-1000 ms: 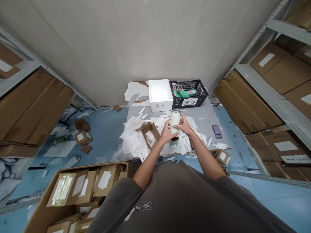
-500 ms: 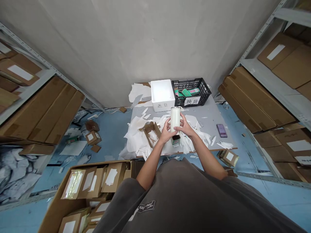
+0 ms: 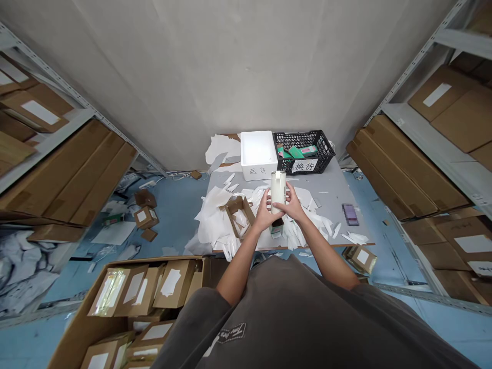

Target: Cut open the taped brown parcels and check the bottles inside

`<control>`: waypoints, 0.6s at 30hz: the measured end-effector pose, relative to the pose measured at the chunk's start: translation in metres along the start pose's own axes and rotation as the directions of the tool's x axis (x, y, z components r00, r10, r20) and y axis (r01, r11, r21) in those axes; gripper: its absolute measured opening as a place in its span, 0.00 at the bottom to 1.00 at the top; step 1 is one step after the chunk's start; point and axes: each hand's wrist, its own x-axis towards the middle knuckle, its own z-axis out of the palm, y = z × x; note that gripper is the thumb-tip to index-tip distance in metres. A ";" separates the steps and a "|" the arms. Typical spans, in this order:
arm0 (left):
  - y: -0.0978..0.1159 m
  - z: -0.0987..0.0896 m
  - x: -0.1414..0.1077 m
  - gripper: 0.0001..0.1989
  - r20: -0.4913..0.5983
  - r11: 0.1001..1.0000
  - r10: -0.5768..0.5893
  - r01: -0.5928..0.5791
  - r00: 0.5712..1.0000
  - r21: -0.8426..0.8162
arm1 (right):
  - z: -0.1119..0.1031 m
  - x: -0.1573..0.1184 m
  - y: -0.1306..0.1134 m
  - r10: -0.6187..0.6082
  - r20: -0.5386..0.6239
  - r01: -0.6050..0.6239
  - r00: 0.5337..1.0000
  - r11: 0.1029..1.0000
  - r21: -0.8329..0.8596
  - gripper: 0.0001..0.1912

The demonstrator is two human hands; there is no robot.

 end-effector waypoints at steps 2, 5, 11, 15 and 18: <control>-0.002 -0.003 0.002 0.61 0.049 0.999 -0.005 0.007 0.999 -0.044 | -0.004 0.001 0.001 0.006 0.055 -0.008 0.998 0.999 0.036 0.67; -0.005 -0.008 0.003 0.57 0.120 0.997 -0.018 0.027 0.993 -0.078 | -0.009 0.001 0.004 0.056 0.141 -0.067 0.988 0.995 0.077 0.67; -0.004 -0.003 0.002 0.64 0.087 0.996 -0.075 0.080 0.993 -0.048 | -0.006 0.000 0.011 0.027 0.016 -0.027 1.000 0.999 -0.027 0.67; -0.003 0.004 0.001 0.57 0.116 0.994 -0.056 0.067 0.992 -0.088 | -0.006 0.001 0.015 0.040 0.050 -0.041 0.998 0.999 0.022 0.66; -0.005 0.008 0.002 0.55 0.024 0.999 -0.028 0.027 0.999 0.044 | -0.006 0.002 0.017 0.046 0.004 -0.046 0.999 0.999 0.026 0.68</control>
